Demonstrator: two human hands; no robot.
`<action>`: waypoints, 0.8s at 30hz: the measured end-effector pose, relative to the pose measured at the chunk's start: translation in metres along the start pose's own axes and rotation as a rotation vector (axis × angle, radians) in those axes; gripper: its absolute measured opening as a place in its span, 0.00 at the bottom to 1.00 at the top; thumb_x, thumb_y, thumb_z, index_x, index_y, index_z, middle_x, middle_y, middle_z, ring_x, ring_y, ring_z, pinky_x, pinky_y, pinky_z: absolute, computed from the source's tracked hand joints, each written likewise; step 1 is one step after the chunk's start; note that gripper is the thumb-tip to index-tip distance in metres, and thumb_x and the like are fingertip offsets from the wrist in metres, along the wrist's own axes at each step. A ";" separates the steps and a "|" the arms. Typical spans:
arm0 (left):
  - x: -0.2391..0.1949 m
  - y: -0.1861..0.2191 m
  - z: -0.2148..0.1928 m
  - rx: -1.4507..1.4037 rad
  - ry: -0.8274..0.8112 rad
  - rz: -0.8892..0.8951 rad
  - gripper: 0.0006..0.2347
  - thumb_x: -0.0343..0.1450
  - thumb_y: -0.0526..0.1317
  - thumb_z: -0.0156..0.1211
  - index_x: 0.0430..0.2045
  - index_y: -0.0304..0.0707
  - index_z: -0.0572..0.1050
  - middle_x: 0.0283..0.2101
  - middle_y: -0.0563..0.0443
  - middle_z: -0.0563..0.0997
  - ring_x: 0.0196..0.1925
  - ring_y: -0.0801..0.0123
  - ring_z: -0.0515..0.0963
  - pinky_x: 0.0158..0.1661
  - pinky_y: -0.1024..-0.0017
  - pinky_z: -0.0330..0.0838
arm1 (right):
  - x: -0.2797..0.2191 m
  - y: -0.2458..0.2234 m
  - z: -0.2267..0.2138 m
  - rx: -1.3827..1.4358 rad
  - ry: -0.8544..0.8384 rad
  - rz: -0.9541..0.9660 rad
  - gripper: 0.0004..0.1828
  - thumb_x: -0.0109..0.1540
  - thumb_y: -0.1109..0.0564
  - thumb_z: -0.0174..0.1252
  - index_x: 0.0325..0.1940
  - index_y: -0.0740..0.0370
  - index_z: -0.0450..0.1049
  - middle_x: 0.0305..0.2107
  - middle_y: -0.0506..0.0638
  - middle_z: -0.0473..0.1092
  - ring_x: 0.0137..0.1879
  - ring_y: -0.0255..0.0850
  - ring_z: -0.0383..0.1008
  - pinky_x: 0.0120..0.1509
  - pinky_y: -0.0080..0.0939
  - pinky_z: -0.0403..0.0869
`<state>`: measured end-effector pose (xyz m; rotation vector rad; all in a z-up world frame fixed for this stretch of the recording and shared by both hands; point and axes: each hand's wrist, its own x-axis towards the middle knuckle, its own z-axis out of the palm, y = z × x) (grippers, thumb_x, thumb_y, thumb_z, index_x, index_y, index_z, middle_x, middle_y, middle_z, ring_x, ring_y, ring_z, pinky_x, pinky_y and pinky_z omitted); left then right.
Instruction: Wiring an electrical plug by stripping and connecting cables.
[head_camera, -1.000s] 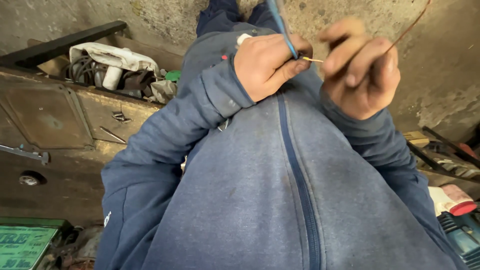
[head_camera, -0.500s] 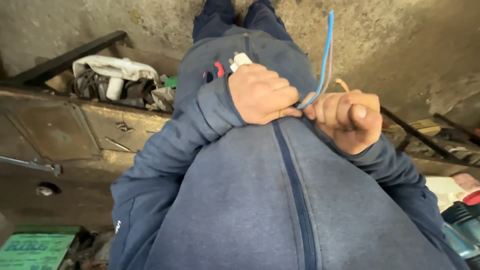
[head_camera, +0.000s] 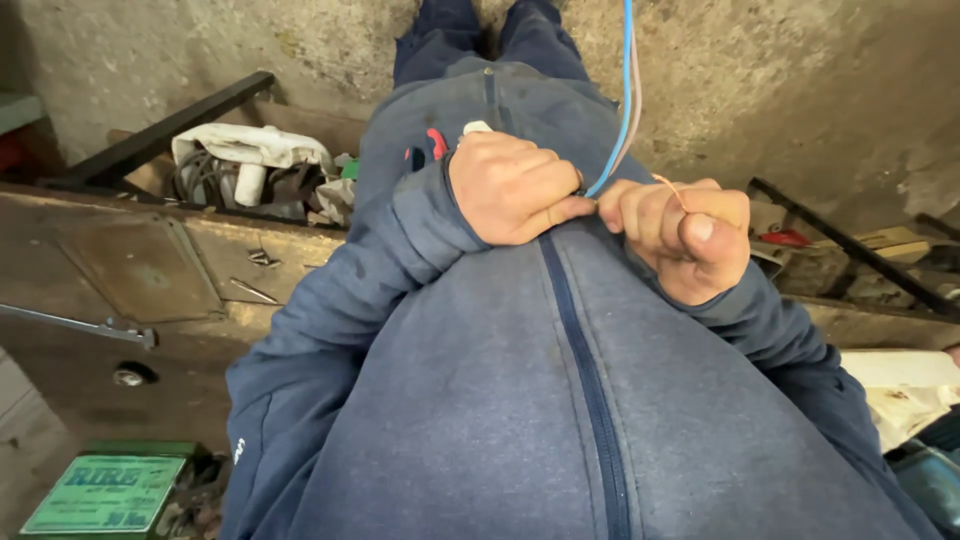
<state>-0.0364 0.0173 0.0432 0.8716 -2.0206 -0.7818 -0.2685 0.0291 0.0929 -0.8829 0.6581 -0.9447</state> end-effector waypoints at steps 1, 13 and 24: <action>0.000 0.001 -0.001 0.003 -0.006 0.000 0.13 0.70 0.47 0.71 0.23 0.42 0.73 0.20 0.53 0.71 0.22 0.64 0.75 0.23 0.64 0.62 | 0.001 -0.001 0.001 0.005 0.001 -0.004 0.29 0.70 0.47 0.49 0.17 0.59 0.55 0.14 0.45 0.55 0.21 0.37 0.52 0.40 0.47 0.64; -0.002 0.000 -0.001 -0.204 -0.044 -0.215 0.09 0.74 0.41 0.66 0.27 0.36 0.75 0.25 0.47 0.76 0.27 0.55 0.78 0.29 0.61 0.69 | -0.004 0.017 -0.004 0.100 0.082 -0.041 0.28 0.70 0.48 0.48 0.18 0.58 0.52 0.14 0.44 0.52 0.22 0.37 0.49 0.40 0.46 0.62; -0.010 -0.014 0.002 -0.189 -0.050 -0.335 0.08 0.76 0.41 0.62 0.37 0.35 0.73 0.31 0.42 0.77 0.34 0.50 0.79 0.35 0.60 0.71 | 0.036 0.020 -0.046 0.243 0.373 -0.196 0.26 0.79 0.42 0.41 0.30 0.55 0.57 0.17 0.47 0.55 0.23 0.39 0.54 0.44 0.43 0.64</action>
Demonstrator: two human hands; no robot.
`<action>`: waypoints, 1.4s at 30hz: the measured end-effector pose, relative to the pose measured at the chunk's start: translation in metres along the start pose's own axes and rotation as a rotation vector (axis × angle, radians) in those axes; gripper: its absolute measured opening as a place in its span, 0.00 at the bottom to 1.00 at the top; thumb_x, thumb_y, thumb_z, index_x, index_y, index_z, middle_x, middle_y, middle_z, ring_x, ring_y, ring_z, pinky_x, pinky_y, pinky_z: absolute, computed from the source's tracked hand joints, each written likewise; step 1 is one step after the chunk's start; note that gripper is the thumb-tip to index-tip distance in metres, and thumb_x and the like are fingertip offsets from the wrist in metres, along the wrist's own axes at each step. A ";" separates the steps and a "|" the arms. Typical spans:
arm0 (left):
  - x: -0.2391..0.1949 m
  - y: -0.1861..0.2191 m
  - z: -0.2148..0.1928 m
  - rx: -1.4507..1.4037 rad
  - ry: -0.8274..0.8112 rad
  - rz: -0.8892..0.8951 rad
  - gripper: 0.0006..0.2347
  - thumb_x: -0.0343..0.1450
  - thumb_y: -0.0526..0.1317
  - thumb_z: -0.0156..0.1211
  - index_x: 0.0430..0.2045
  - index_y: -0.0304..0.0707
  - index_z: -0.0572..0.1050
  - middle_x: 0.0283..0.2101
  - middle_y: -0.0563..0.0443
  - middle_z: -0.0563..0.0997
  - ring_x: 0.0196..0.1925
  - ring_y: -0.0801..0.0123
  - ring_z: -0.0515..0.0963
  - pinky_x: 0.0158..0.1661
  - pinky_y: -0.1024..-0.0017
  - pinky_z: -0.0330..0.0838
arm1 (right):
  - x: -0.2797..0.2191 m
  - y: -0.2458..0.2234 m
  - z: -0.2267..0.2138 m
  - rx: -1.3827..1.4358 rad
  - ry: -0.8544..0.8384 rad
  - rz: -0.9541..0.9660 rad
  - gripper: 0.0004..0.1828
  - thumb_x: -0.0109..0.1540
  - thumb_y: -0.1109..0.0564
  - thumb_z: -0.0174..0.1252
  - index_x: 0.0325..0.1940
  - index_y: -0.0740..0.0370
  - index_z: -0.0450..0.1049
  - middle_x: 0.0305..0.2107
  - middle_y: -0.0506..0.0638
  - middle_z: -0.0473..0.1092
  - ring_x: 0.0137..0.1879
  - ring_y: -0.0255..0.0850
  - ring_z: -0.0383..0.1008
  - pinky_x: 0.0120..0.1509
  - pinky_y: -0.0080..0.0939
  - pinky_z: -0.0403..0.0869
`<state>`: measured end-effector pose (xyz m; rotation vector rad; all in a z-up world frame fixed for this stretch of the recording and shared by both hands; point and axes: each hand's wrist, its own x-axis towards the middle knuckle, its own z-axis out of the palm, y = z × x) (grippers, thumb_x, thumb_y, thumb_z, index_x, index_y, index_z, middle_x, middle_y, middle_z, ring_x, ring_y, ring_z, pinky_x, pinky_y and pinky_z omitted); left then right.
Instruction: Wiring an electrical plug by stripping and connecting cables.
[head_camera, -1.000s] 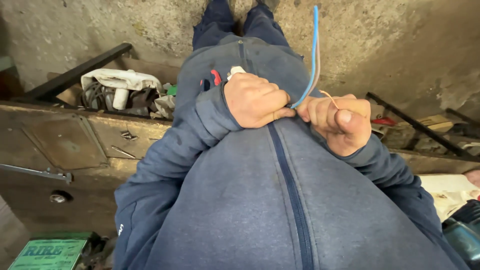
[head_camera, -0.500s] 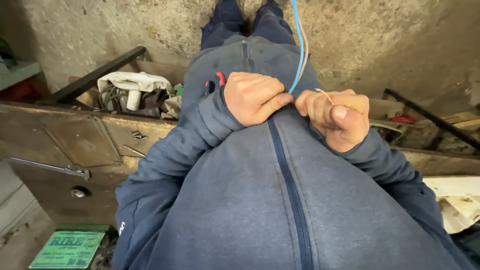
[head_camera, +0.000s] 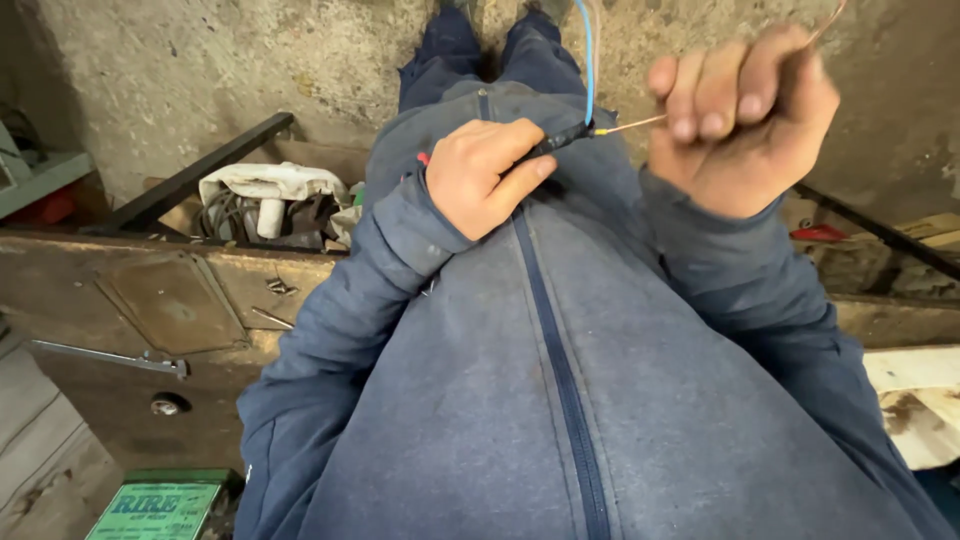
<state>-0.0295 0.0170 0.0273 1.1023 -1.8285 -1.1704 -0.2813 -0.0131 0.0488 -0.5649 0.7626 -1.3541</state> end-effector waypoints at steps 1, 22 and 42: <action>0.001 0.000 -0.002 0.005 0.004 0.004 0.08 0.76 0.41 0.62 0.37 0.35 0.73 0.31 0.42 0.77 0.34 0.50 0.79 0.35 0.60 0.71 | 0.005 0.002 -0.005 0.001 -0.007 -0.003 0.26 0.79 0.42 0.41 0.30 0.55 0.57 0.17 0.47 0.55 0.23 0.39 0.54 0.44 0.43 0.64; -0.007 -0.060 0.010 -0.995 0.059 -0.388 0.17 0.72 0.29 0.52 0.57 0.31 0.64 0.44 0.50 0.73 0.46 0.70 0.79 0.52 0.69 0.77 | 0.029 0.044 -0.029 -0.287 0.004 0.027 0.42 0.70 0.59 0.56 0.81 0.46 0.40 0.75 0.51 0.50 0.76 0.47 0.60 0.66 0.41 0.68; -0.008 -0.070 0.020 -1.011 0.152 -0.296 0.07 0.82 0.36 0.51 0.51 0.34 0.64 0.40 0.50 0.82 0.44 0.74 0.80 0.48 0.73 0.75 | 0.014 0.054 0.028 -1.229 -0.478 -0.189 0.27 0.63 0.56 0.77 0.59 0.66 0.71 0.48 0.53 0.71 0.46 0.39 0.77 0.48 0.37 0.74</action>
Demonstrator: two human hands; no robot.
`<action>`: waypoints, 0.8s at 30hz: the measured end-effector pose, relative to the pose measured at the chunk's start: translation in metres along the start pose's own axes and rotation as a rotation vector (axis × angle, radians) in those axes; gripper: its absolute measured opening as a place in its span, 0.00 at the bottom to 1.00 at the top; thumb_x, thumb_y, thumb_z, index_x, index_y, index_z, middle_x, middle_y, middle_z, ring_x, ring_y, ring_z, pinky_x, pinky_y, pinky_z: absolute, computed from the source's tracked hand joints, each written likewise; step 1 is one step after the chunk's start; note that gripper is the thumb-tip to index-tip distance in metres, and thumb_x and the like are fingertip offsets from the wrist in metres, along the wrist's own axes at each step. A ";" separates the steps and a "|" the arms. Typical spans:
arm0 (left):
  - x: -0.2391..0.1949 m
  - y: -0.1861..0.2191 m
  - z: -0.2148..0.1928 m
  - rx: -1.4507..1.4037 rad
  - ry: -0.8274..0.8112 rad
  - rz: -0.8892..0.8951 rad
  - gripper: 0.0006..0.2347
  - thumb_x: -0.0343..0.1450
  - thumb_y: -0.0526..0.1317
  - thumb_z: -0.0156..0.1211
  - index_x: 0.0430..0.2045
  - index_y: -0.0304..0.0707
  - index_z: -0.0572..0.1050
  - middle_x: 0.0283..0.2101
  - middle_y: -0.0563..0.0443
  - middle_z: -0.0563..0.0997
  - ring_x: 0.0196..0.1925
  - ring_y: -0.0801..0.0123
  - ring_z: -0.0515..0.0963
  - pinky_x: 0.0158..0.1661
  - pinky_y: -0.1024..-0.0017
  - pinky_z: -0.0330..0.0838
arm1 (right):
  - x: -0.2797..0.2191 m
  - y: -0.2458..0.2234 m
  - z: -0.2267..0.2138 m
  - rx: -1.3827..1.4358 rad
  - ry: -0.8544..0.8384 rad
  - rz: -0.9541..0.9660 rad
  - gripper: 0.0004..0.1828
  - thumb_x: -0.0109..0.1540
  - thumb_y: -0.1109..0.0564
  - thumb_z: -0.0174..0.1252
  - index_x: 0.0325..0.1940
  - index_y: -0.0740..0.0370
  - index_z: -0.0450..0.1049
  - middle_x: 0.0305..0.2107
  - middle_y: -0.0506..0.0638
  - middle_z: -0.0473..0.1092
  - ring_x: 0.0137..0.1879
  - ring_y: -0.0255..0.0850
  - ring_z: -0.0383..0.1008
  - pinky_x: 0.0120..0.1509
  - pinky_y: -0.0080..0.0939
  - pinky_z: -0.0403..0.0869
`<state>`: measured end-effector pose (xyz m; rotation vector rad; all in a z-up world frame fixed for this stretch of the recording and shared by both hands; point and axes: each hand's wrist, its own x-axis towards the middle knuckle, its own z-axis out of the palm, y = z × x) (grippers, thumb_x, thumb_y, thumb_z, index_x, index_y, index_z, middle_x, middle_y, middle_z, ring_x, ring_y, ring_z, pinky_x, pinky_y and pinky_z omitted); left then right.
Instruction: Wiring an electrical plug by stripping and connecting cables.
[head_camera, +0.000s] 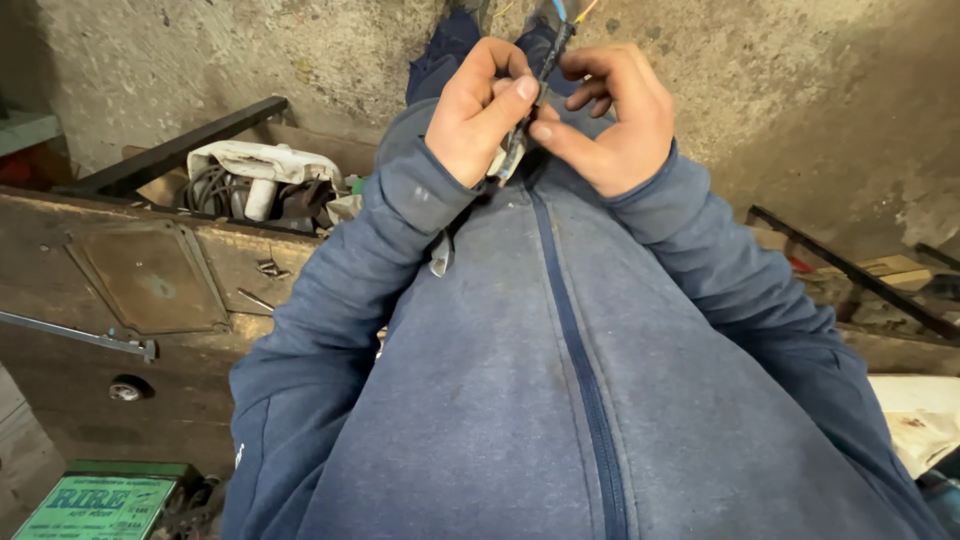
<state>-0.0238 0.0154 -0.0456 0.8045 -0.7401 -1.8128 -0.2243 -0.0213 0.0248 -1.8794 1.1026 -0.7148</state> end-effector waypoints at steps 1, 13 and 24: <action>-0.001 0.000 0.000 -0.002 0.002 0.000 0.07 0.82 0.36 0.51 0.51 0.34 0.64 0.40 0.50 0.82 0.44 0.74 0.80 0.48 0.73 0.75 | 0.000 0.001 0.001 0.000 -0.003 0.001 0.27 0.63 0.56 0.77 0.59 0.66 0.71 0.48 0.53 0.71 0.46 0.39 0.77 0.48 0.37 0.74; -0.006 0.019 0.010 0.359 -0.040 0.068 0.16 0.75 0.34 0.65 0.53 0.35 0.66 0.43 0.57 0.75 0.43 0.81 0.72 0.44 0.78 0.71 | -0.008 0.017 -0.005 0.045 0.052 -0.019 0.04 0.76 0.64 0.62 0.50 0.68 0.74 0.41 0.54 0.74 0.44 0.38 0.77 0.51 0.35 0.76; -0.006 0.015 0.008 0.160 -0.142 -0.023 0.09 0.82 0.36 0.49 0.53 0.31 0.71 0.44 0.52 0.81 0.41 0.78 0.76 0.44 0.76 0.73 | -0.016 0.075 0.017 0.703 -0.026 0.194 0.14 0.76 0.51 0.63 0.54 0.66 0.72 0.40 0.49 0.75 0.45 0.34 0.76 0.53 0.33 0.75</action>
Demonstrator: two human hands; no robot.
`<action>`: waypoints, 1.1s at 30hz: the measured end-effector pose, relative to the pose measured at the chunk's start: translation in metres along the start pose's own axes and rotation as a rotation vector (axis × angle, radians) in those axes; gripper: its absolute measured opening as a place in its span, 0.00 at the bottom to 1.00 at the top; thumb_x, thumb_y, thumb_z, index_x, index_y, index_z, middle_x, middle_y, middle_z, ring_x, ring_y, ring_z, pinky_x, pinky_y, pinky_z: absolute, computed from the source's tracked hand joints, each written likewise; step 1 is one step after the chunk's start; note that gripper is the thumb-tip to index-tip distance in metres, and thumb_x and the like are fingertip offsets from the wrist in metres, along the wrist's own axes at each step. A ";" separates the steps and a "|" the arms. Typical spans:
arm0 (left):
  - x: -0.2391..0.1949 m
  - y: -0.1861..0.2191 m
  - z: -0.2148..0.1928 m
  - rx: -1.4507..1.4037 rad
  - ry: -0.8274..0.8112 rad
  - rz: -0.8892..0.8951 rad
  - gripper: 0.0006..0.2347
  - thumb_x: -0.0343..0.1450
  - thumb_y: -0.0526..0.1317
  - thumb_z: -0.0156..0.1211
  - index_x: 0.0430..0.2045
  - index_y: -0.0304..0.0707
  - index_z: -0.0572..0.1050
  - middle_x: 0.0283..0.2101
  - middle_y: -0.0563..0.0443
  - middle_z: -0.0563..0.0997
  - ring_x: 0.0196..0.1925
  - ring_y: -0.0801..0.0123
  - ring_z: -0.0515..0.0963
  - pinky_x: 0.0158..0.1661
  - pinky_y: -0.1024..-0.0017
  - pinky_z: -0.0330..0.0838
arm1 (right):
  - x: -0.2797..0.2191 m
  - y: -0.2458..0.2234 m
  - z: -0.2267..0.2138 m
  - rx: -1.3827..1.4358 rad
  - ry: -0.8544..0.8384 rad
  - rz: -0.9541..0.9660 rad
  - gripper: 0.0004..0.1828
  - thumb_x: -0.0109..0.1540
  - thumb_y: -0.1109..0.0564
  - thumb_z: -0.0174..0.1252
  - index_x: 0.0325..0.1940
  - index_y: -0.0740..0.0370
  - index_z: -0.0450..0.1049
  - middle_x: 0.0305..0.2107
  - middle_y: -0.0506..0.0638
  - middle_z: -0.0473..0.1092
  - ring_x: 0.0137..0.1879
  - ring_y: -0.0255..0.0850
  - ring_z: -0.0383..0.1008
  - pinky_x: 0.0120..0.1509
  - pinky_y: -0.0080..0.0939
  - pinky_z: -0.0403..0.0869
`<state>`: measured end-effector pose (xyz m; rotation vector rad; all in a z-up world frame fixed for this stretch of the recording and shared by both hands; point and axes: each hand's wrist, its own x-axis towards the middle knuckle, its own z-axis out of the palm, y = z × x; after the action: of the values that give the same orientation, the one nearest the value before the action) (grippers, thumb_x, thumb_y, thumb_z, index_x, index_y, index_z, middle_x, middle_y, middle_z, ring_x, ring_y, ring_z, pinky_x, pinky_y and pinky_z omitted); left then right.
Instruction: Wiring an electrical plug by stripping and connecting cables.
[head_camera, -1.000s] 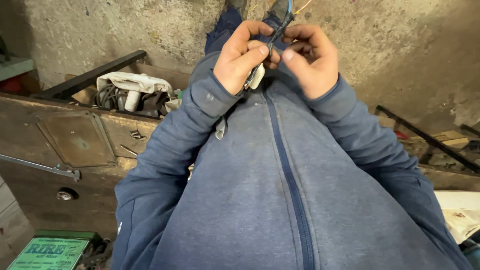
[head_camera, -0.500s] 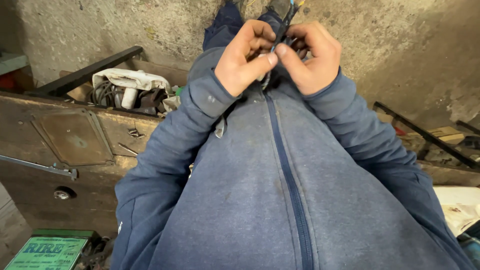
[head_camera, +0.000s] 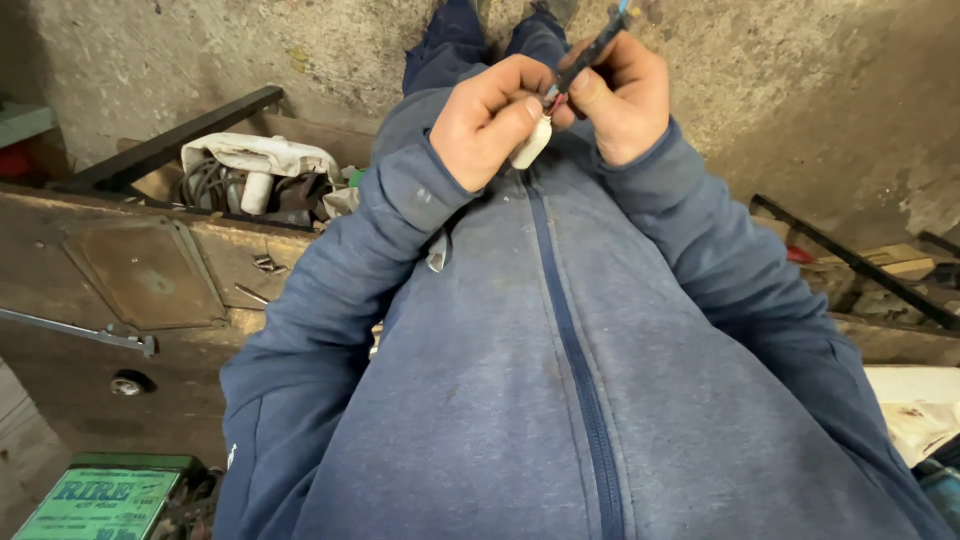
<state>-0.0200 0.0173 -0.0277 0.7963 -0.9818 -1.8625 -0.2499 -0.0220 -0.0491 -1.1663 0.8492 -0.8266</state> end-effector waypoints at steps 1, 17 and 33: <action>0.001 0.000 0.000 0.000 -0.004 -0.001 0.09 0.82 0.36 0.49 0.53 0.31 0.71 0.44 0.52 0.81 0.41 0.78 0.76 0.44 0.76 0.73 | 0.003 0.002 -0.002 -0.001 0.004 -0.001 0.14 0.76 0.51 0.63 0.54 0.66 0.72 0.40 0.49 0.75 0.45 0.34 0.76 0.53 0.33 0.75; -0.003 0.023 0.022 0.308 0.381 0.091 0.07 0.81 0.35 0.51 0.50 0.34 0.74 0.38 0.50 0.81 0.36 0.72 0.79 0.39 0.73 0.75 | -0.012 -0.043 0.017 -0.207 0.105 -0.039 0.14 0.76 0.52 0.63 0.49 0.66 0.71 0.35 0.49 0.74 0.36 0.31 0.70 0.41 0.32 0.70; 0.005 0.021 0.016 0.827 0.366 0.191 0.06 0.78 0.37 0.58 0.46 0.37 0.75 0.39 0.43 0.82 0.41 0.52 0.84 0.40 0.63 0.77 | 0.037 -0.173 0.041 -1.438 -0.356 -0.728 0.20 0.51 0.58 0.70 0.48 0.60 0.81 0.44 0.53 0.78 0.49 0.47 0.77 0.48 0.47 0.72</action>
<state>-0.0276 0.0110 -0.0025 1.4016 -1.5291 -1.0522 -0.2149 -0.0707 0.1220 -2.9056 0.6526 -0.4329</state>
